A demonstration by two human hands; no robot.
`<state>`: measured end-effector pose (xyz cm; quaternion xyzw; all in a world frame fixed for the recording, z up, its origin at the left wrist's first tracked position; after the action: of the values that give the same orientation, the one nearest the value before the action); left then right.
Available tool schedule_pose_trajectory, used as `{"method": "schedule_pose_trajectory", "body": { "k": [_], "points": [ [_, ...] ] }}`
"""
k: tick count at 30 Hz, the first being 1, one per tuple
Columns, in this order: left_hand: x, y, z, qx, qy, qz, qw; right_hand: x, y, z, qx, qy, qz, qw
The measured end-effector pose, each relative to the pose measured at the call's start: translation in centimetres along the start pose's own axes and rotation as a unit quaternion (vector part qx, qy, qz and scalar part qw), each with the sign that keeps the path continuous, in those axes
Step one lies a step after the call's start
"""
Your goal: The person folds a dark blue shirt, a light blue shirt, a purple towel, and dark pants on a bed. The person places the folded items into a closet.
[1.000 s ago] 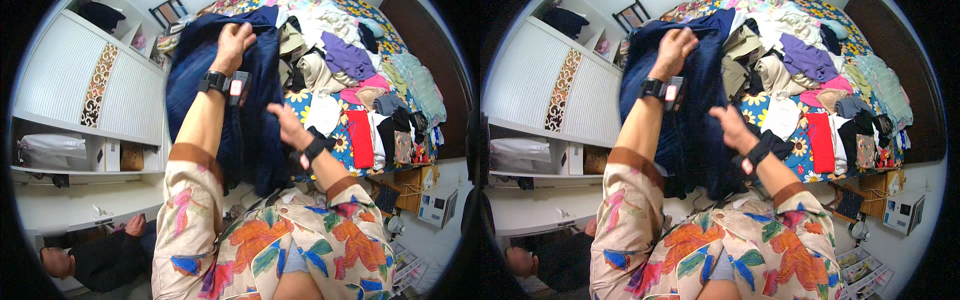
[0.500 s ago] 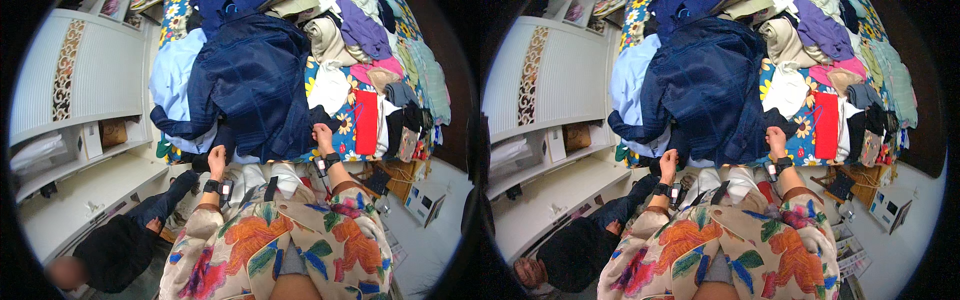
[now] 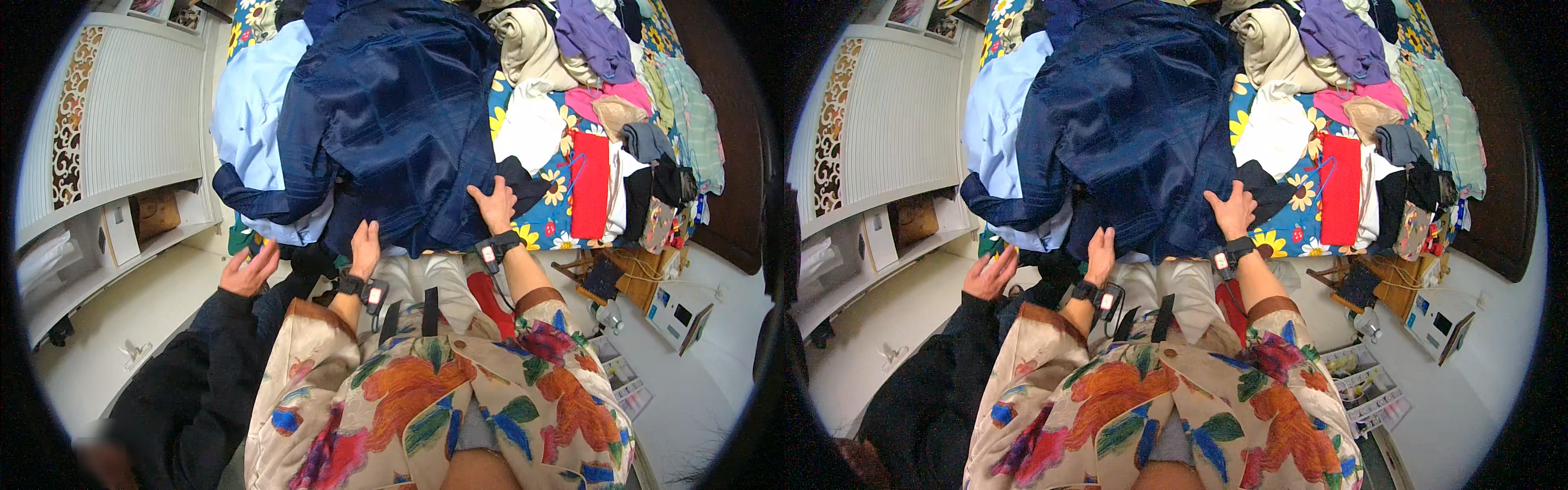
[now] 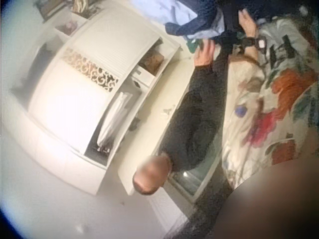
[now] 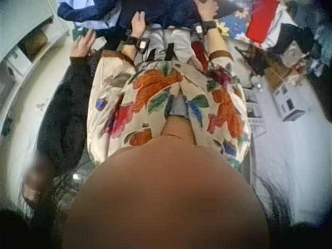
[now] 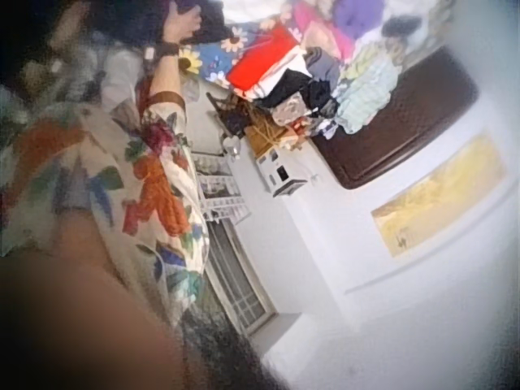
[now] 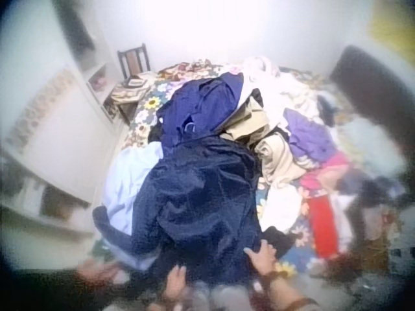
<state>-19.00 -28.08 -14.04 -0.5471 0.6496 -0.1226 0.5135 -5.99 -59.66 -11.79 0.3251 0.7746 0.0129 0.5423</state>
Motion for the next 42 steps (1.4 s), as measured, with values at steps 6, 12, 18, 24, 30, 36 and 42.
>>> {"method": "schedule_pose_trajectory", "body": {
  "k": [6, 12, 18, 24, 30, 36, 42],
  "points": [
    [-0.5, 0.1, -4.3, -0.061, 0.086, -0.245, 0.964, -0.4, -3.4, 2.1, -0.058, -0.085, 0.145, 0.984],
    [1.8, 0.9, -5.3, -0.163, 0.142, -0.429, 0.877, -2.4, -5.9, 2.1, 0.023, -0.032, 0.284, 0.958],
    [3.3, -1.8, -6.2, -0.131, 0.147, -0.423, 0.885, -2.1, 0.3, -1.1, -0.198, 0.058, 0.243, 0.948],
    [3.6, -3.8, -7.8, -0.201, 0.171, -0.434, 0.861, 0.9, 2.5, -2.2, -0.292, 0.168, 0.018, 0.941],
    [3.5, -3.2, -8.4, -0.229, 0.159, -0.462, 0.842, 1.4, 0.2, -0.5, -0.203, 0.12, 0.172, 0.956],
    [2.9, -2.4, -9.3, -0.243, 0.15, -0.494, 0.821, -2.0, -5.3, 1.4, -0.006, 0.118, 0.484, 0.867],
    [2.3, -1.6, -9.9, -0.264, 0.206, -0.372, 0.866, -5.8, -11.2, 6.5, 0.118, 0.0, 0.589, 0.799]
  ]
}}
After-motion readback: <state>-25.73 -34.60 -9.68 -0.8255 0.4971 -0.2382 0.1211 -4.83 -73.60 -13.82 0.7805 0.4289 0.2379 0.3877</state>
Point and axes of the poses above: each hand's wrist, its own z-axis towards the middle knuckle, its own x-axis out of the palm, y = z × x, the point moved 4 cm from there along z, towards the middle knuckle, and after that the axes turned 4 degrees about -y, right-handed, at the moved point
